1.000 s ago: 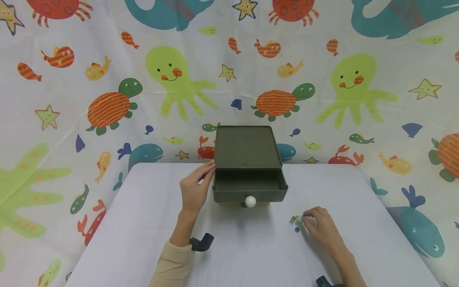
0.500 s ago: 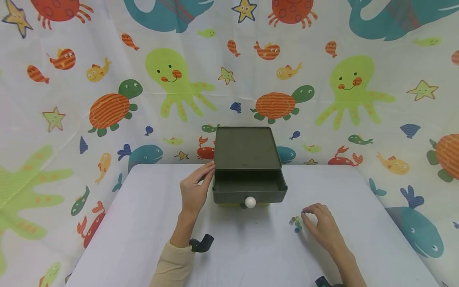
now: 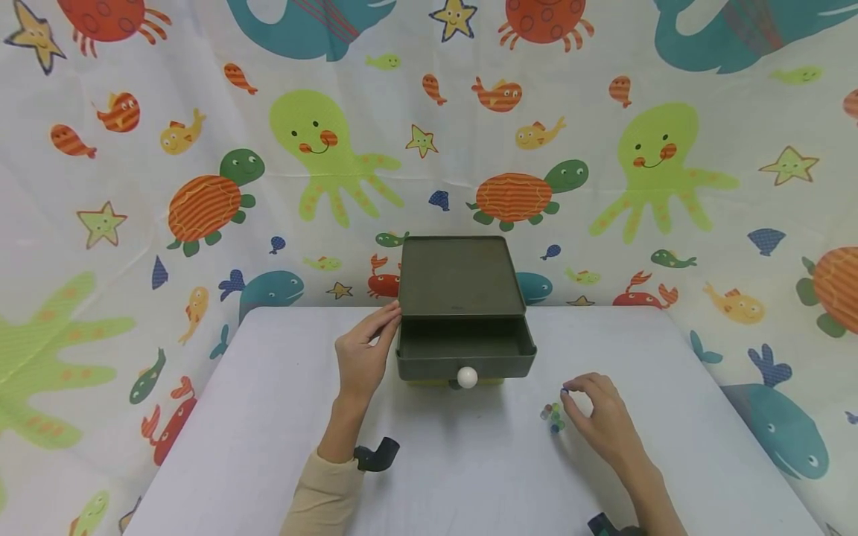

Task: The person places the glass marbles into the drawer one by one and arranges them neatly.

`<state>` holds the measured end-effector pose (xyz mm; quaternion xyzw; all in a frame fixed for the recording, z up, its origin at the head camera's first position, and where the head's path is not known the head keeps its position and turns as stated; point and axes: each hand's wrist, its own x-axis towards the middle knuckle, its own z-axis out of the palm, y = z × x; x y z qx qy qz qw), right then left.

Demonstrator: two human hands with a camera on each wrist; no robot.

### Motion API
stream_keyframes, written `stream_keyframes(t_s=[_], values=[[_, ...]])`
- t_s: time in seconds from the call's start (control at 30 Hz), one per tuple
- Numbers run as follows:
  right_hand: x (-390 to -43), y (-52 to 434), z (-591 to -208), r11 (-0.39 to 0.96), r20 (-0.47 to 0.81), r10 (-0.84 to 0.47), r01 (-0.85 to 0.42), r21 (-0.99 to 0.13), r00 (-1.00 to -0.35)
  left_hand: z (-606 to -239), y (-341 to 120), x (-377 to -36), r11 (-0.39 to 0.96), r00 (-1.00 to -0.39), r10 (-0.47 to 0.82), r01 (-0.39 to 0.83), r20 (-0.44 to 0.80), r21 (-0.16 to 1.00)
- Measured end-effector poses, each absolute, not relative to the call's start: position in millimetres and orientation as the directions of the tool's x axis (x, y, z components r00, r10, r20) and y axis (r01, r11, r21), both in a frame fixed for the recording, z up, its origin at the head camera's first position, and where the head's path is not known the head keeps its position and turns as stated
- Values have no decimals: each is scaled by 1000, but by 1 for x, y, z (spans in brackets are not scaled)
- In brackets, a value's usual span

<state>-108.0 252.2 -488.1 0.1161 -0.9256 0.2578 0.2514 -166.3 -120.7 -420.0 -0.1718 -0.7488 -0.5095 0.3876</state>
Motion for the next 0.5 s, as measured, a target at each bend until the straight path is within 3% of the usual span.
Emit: stream_keyframes(t_s=[0.5], values=[[-101, 242, -476, 822, 599, -90, -399, -406, -795, -420, -125, -163, 422, -665, -129, 634, 735, 648]])
